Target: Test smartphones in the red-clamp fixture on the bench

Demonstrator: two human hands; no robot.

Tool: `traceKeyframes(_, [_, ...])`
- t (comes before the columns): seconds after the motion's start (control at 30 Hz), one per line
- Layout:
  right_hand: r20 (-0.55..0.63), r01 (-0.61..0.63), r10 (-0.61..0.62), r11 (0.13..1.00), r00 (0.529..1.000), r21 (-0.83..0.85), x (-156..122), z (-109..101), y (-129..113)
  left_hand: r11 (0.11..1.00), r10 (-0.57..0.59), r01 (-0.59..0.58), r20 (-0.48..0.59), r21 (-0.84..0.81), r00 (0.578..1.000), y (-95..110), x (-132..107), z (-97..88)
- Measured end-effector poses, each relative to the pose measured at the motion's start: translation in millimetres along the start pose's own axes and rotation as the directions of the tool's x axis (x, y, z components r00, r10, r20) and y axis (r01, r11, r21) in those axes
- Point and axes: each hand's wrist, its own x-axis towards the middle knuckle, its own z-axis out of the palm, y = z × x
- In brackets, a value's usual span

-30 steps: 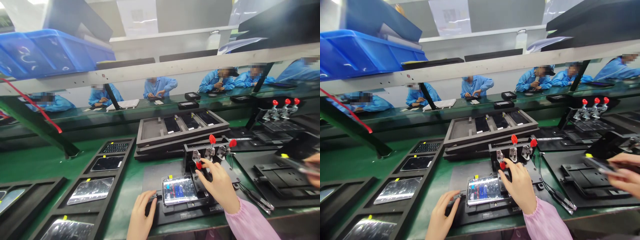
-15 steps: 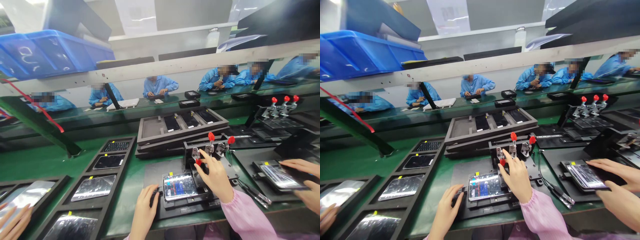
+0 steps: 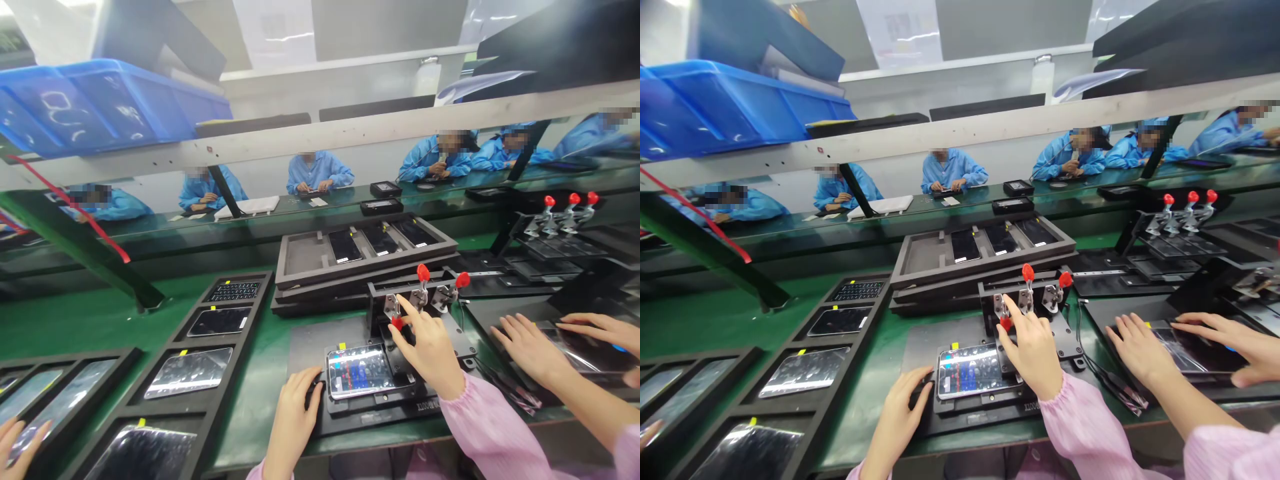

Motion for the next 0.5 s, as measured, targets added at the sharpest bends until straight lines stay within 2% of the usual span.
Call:
traceKeyframes(0.1, [0.004,-0.008,0.008,1.0,1.0,0.004,0,0,-1,1.0,-0.004,0.004,0.034,0.002,0.999,7,1,-2.6])
traceKeyframes(0.23, [0.014,-0.033,0.033,0.999,0.999,0.018,0,1,0,0.996,0.049,-0.055,0.079,0.068,0.996,15,3,-2.4])
traceKeyframes(0.4, [0.01,-0.06,0.059,0.996,0.998,0.063,-3,0,0,0.974,0.061,-0.091,0.149,0.205,0.987,15,3,3.4])
traceKeyframes(0.5, [0.006,-0.07,0.07,0.993,0.998,0.098,-5,-2,0,0.972,0.052,-0.087,0.162,0.217,0.985,15,3,4.4])
